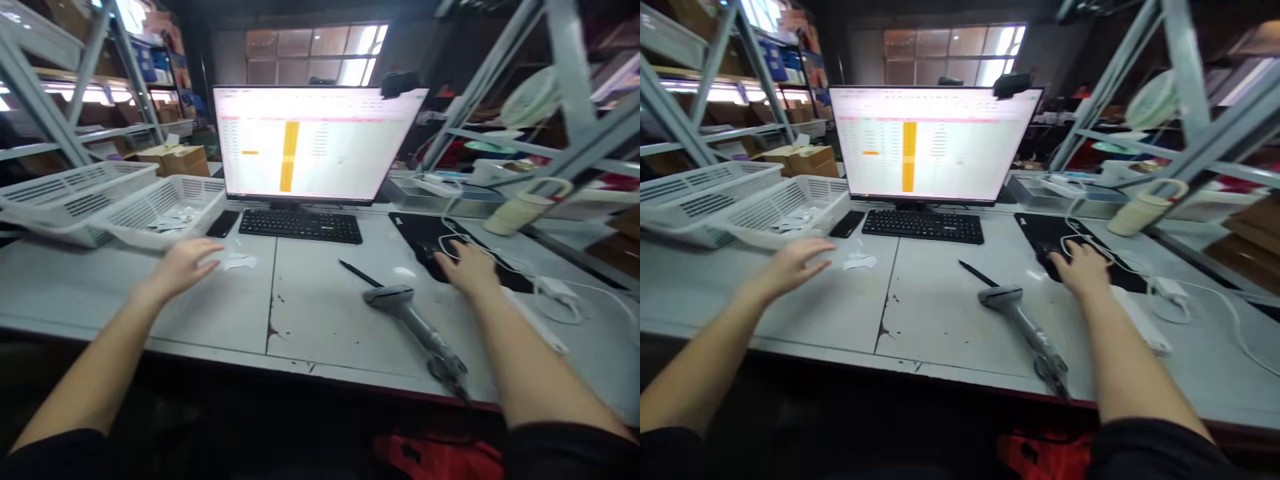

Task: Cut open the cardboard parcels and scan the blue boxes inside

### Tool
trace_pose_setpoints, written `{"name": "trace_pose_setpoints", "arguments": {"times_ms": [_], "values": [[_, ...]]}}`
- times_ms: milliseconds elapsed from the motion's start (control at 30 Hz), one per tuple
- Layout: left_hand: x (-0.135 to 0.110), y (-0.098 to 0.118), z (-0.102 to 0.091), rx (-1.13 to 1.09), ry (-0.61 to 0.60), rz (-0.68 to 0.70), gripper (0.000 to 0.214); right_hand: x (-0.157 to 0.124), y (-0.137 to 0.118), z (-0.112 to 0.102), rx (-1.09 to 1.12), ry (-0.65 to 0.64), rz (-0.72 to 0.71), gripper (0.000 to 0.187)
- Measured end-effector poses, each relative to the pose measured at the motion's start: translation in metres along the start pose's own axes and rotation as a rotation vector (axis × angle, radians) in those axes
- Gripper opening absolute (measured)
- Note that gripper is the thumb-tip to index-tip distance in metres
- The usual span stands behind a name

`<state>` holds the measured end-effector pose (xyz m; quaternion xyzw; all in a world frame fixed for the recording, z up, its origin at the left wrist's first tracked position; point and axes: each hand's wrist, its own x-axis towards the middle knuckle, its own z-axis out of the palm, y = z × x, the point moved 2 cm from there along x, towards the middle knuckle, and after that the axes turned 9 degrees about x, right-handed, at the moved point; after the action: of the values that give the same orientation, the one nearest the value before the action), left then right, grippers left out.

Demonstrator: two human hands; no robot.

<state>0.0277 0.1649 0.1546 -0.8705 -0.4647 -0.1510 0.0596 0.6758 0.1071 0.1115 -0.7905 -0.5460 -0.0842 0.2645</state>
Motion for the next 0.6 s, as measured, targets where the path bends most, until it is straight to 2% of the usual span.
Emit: {"name": "trace_pose_setpoints", "arguments": {"times_ms": [100, 167, 233, 333, 433, 600], "values": [[0.049, 0.048, 0.069, 0.054, -0.187, 0.077, 0.049, 0.016, 0.022, 0.043, 0.031, -0.101, 0.142, 0.058], [0.062, 0.06, 0.099, 0.115, -0.275, 0.026, 0.053, 0.023, 0.025, 0.062, 0.038, -0.092, 0.183, 0.056], [0.065, 0.057, 0.117, 0.141, -0.318, -0.08, 0.054, 0.03, 0.026, 0.072, 0.037, -0.074, 0.228, 0.059], [0.061, 0.04, 0.127, 0.151, -0.318, -0.19, 0.049, 0.042, 0.028, 0.078, 0.044, -0.027, 0.225, 0.059], [0.057, 0.031, 0.126, 0.168, -0.293, -0.18, 0.042, 0.052, 0.028, 0.085, 0.058, -0.025, 0.182, 0.061], [0.06, 0.031, 0.117, 0.207, -0.287, -0.157, 0.032, 0.05, 0.019, 0.094, -0.001, -0.064, 0.178, 0.066]]}}
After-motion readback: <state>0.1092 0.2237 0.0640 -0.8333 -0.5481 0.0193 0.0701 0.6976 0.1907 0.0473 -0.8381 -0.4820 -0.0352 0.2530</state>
